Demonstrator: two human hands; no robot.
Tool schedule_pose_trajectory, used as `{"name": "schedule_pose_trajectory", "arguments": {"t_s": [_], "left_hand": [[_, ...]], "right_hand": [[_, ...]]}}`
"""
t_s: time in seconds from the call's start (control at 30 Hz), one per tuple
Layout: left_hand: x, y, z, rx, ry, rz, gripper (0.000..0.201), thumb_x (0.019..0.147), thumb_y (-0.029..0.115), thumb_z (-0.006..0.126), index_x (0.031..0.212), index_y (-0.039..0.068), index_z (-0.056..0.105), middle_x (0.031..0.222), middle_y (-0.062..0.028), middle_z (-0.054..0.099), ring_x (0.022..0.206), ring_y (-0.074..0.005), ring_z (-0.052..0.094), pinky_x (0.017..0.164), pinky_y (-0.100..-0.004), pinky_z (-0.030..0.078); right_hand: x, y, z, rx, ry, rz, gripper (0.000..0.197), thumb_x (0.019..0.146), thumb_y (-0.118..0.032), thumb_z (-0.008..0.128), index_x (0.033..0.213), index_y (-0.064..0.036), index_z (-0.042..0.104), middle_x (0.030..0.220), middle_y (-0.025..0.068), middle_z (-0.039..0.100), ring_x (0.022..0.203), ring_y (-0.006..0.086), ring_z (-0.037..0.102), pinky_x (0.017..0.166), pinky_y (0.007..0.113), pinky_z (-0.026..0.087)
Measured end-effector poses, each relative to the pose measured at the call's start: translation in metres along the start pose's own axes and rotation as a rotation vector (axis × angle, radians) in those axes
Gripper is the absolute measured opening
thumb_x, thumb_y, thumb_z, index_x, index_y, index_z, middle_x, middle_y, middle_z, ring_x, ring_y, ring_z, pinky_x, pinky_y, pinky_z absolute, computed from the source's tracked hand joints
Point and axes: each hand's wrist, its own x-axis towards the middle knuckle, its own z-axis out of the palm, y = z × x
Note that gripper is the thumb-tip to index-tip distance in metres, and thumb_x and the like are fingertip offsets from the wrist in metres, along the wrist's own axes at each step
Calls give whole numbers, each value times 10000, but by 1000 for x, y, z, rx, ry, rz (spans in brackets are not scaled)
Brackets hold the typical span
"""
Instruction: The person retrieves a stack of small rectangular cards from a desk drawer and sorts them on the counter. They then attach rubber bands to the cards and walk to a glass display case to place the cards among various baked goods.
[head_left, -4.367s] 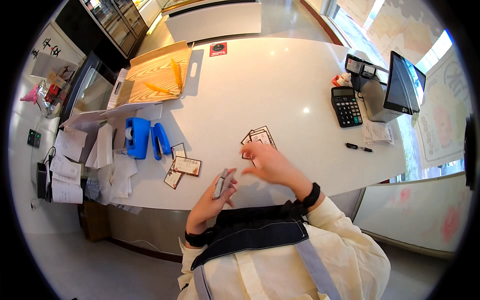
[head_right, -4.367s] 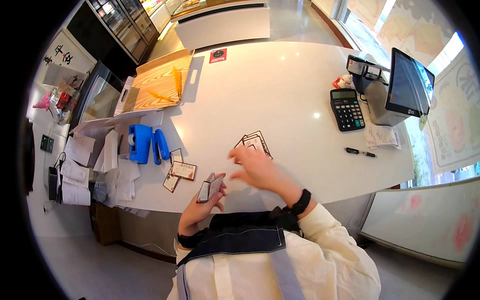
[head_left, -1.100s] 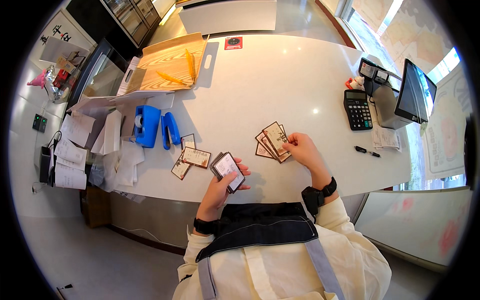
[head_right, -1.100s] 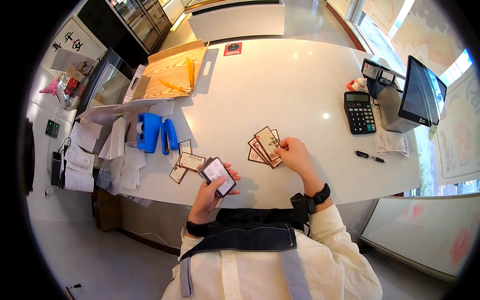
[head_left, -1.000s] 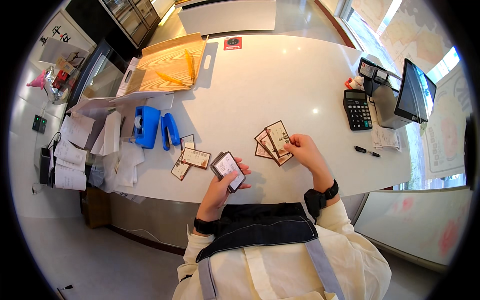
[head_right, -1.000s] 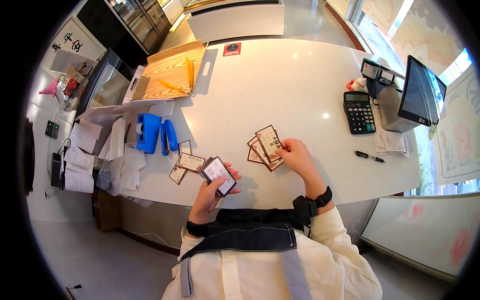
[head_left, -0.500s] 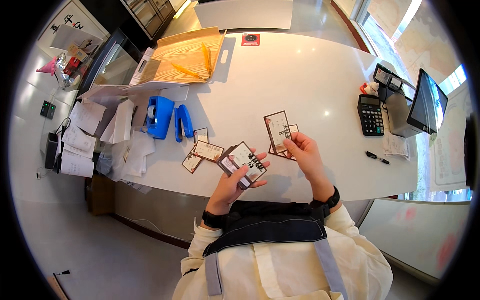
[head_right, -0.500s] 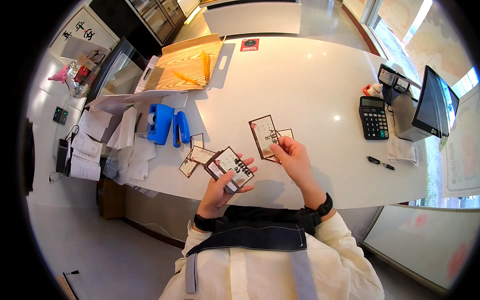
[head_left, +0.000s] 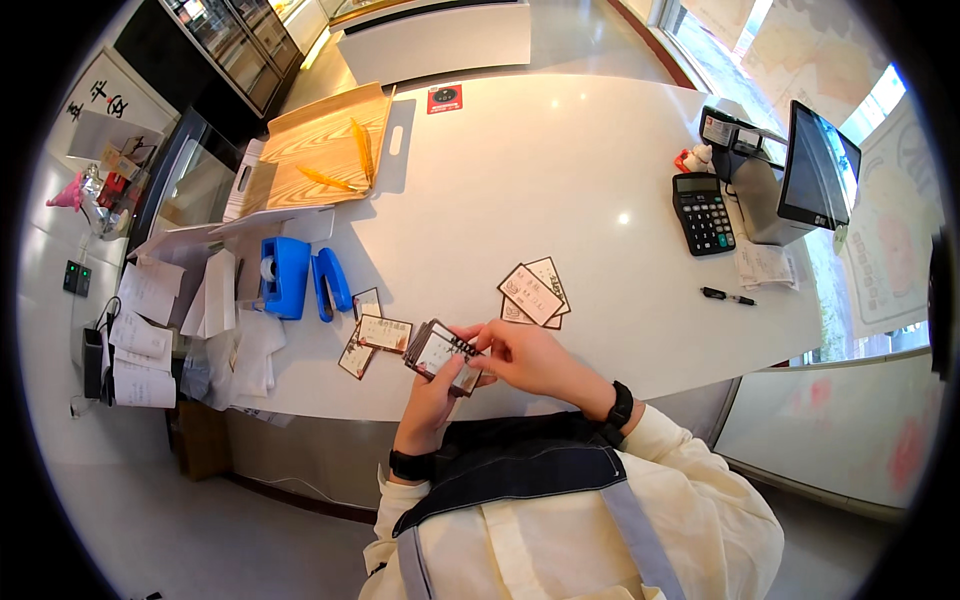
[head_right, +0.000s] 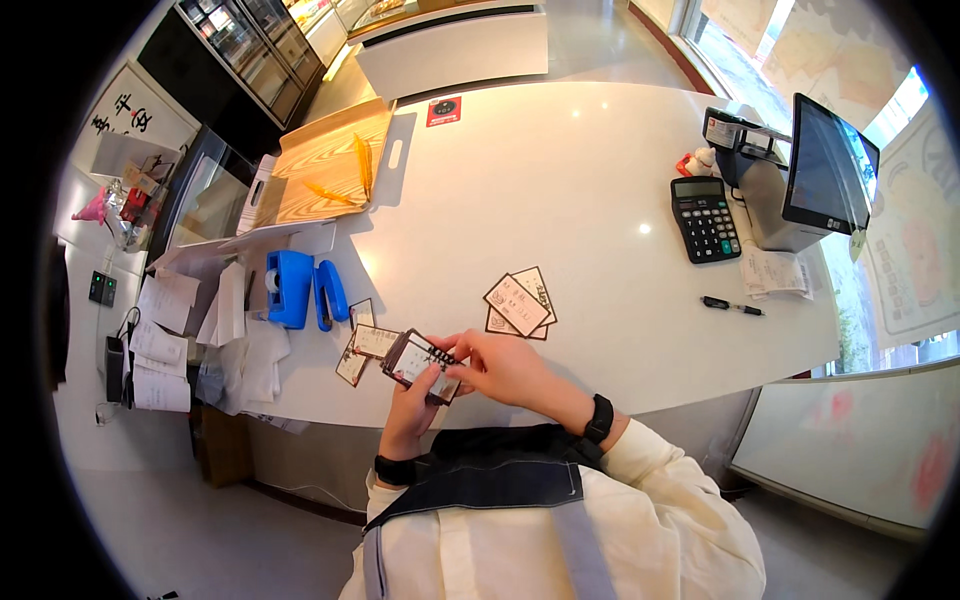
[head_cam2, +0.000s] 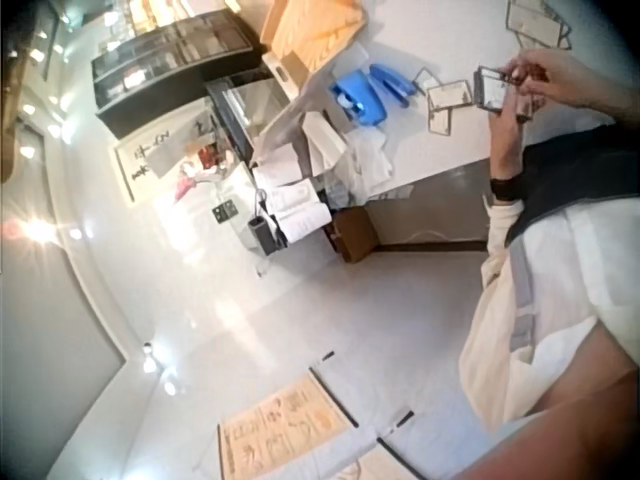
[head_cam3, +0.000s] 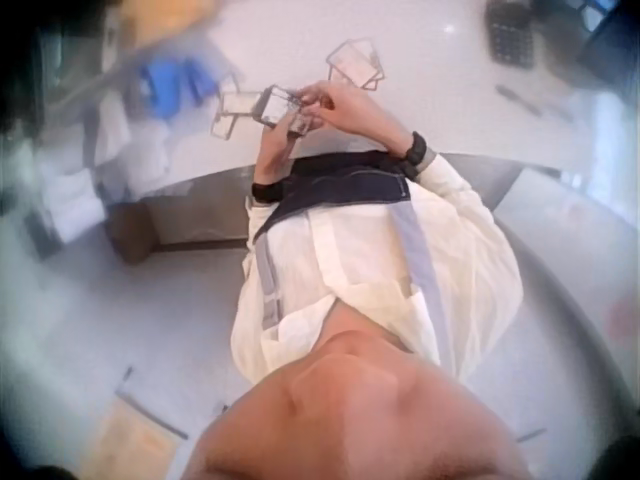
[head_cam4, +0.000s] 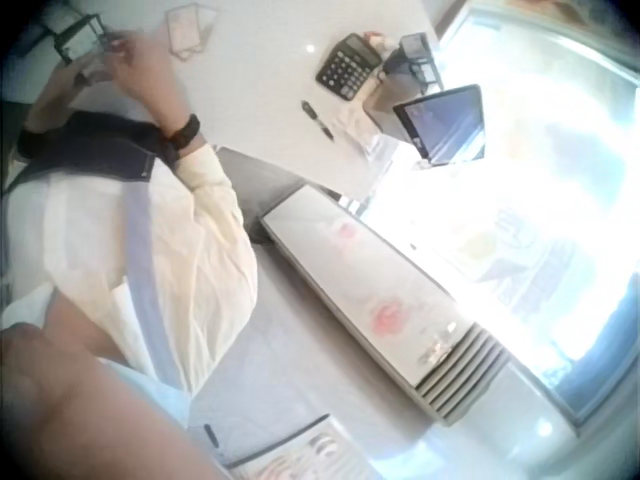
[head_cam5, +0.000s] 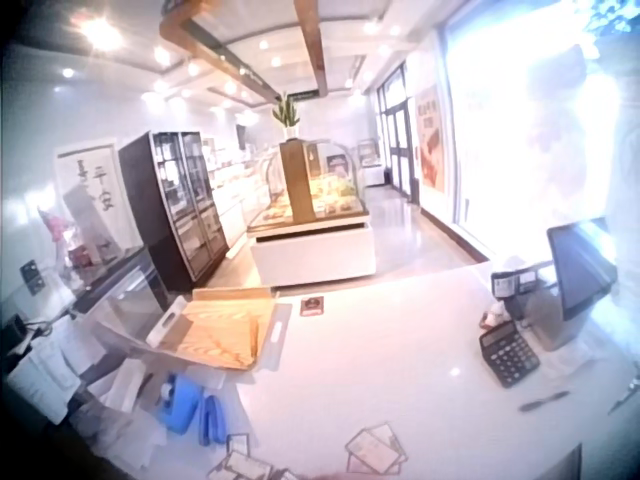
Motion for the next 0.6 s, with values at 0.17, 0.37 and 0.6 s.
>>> {"name": "schedule_pose_trajectory", "arguments": {"t_s": [0.17, 0.37, 0.6], "left_hand": [[-2, -1, -4, -13, 28, -7, 233, 923, 95, 486, 1153, 69, 453, 1080, -118, 570, 985, -210, 585, 647, -333, 561], [2, 0, 0, 12, 30, -8, 259, 911, 113, 531, 1156, 80, 453, 1026, -93, 574, 943, -189, 582, 622, -316, 535], [-1, -16, -20, -25, 42, -33, 389, 927, 149, 522, 1282, 59, 390, 1152, -122, 545, 1016, -240, 572, 709, -362, 538]], "right_hand": [[4, 33, -34, -742, 567, -58, 348, 732, -272, 742, 922, -43, 560, 793, 66, 578, 782, 255, 565, 737, 362, 453], [1, 42, -43, -801, 483, 97, 358, 756, -261, 713, 969, -22, 553, 808, 114, 591, 815, 320, 571, 760, 403, 459], [-3, 11, -21, -222, 44, 96, 283, 864, -282, 605, 950, -18, 553, 762, 186, 619, 700, 348, 597, 619, 380, 463]]}}
